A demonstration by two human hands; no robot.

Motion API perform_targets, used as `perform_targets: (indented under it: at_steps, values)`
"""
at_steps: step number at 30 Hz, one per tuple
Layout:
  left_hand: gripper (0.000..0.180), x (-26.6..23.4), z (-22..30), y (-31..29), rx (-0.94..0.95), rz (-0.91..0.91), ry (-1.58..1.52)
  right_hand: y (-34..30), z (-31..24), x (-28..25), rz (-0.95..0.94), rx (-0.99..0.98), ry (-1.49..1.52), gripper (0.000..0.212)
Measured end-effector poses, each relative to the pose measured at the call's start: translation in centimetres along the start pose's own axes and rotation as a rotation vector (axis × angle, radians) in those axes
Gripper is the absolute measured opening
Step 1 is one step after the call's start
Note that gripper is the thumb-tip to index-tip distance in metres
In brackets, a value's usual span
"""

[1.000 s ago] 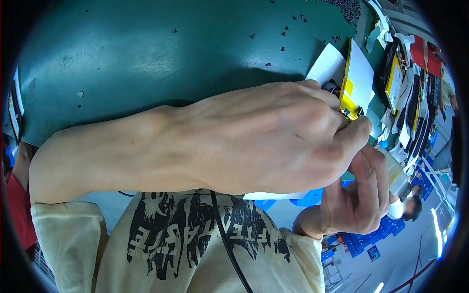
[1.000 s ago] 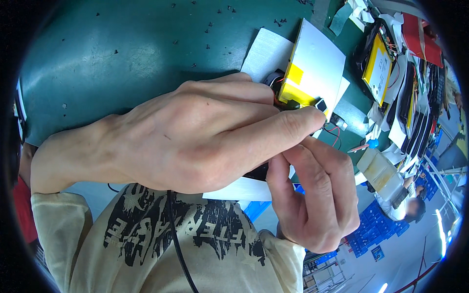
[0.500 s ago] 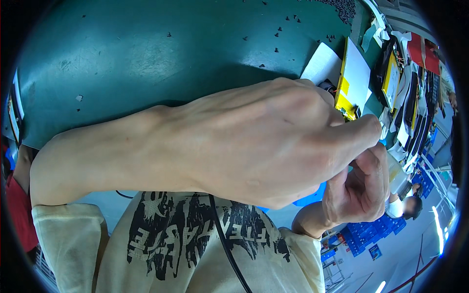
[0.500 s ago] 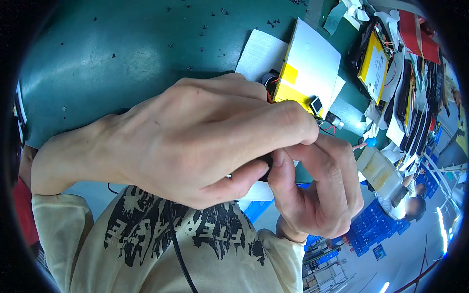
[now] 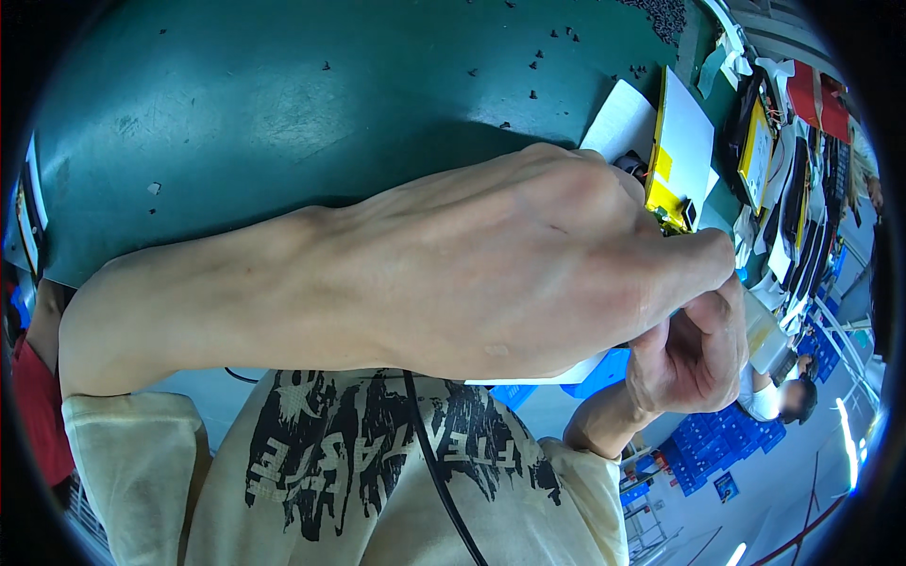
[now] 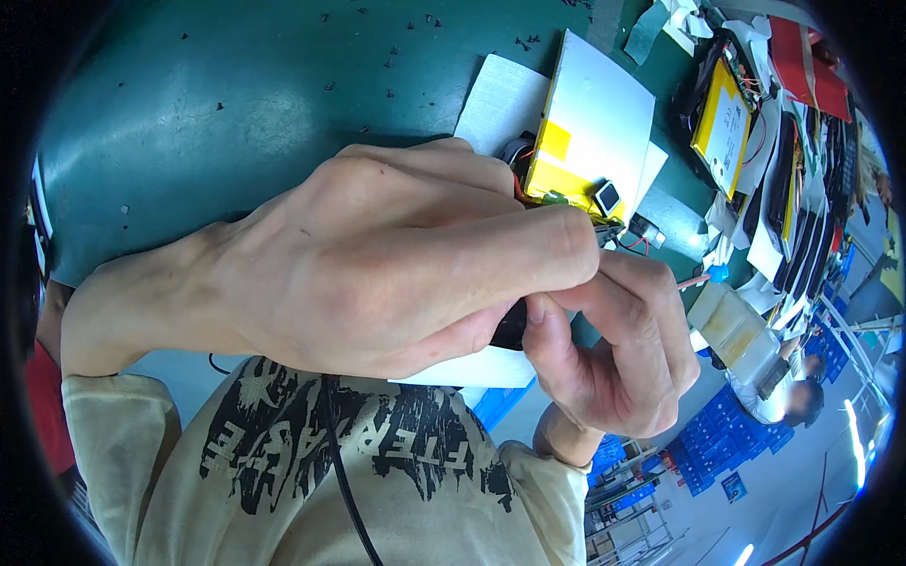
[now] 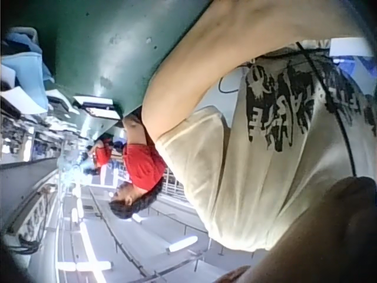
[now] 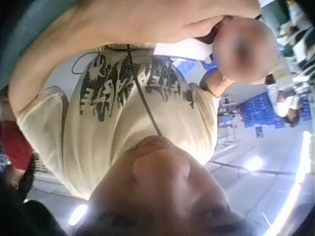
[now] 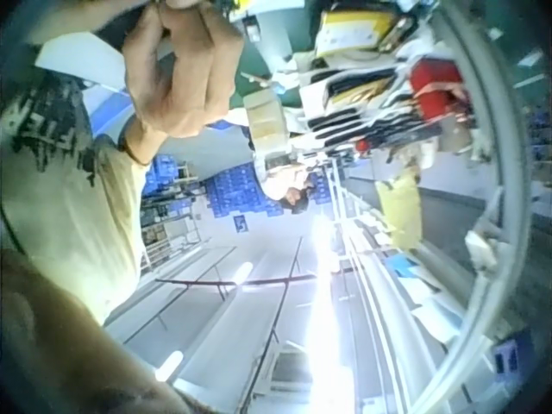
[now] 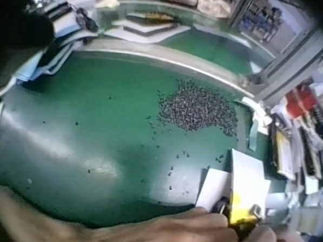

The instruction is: Assembling an electronic handheld device by connecting components and using an electric screwdriver.

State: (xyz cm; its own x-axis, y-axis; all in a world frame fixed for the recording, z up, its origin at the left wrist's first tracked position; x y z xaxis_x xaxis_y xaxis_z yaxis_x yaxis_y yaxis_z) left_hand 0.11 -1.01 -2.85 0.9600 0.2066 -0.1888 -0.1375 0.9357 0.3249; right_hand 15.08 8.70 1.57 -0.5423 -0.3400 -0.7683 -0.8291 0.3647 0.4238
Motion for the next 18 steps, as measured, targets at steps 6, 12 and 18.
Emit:
perform_targets:
  at_steps: [6, 12, 18]
  values:
    - [0.039, 0.1, 0.1, -0.1, 0.087, 0.127, -0.079, -0.8, 0.6, 0.4, 0.092, 0.0, 0.043, 0.021]
    - [0.032, -0.2, 0.6, -0.1, 0.055, 0.1, -0.024, -1.2, 0.7, 0.4, 0.146, -0.055, 0.092, 0.022]
    - [0.027, -0.1, 0.1, -0.1, 0.02, 0.082, 0.066, -1.6, 0.7, 0.3, 0.157, -0.007, 0.139, 0.021]
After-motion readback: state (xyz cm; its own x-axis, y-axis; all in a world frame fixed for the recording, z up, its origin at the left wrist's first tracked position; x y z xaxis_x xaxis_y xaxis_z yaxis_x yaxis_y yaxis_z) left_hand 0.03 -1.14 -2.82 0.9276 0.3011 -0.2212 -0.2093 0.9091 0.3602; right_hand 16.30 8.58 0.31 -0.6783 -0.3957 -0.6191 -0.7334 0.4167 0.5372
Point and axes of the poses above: each hand's wrist, its own y-axis towards the middle knuckle, its own x-axis out of the palm, z = x × y, the point moved 2 cm from there along y, towards the middle knuckle, and after that the axes turned 4 degrees about -x, right-handed, at the moved point
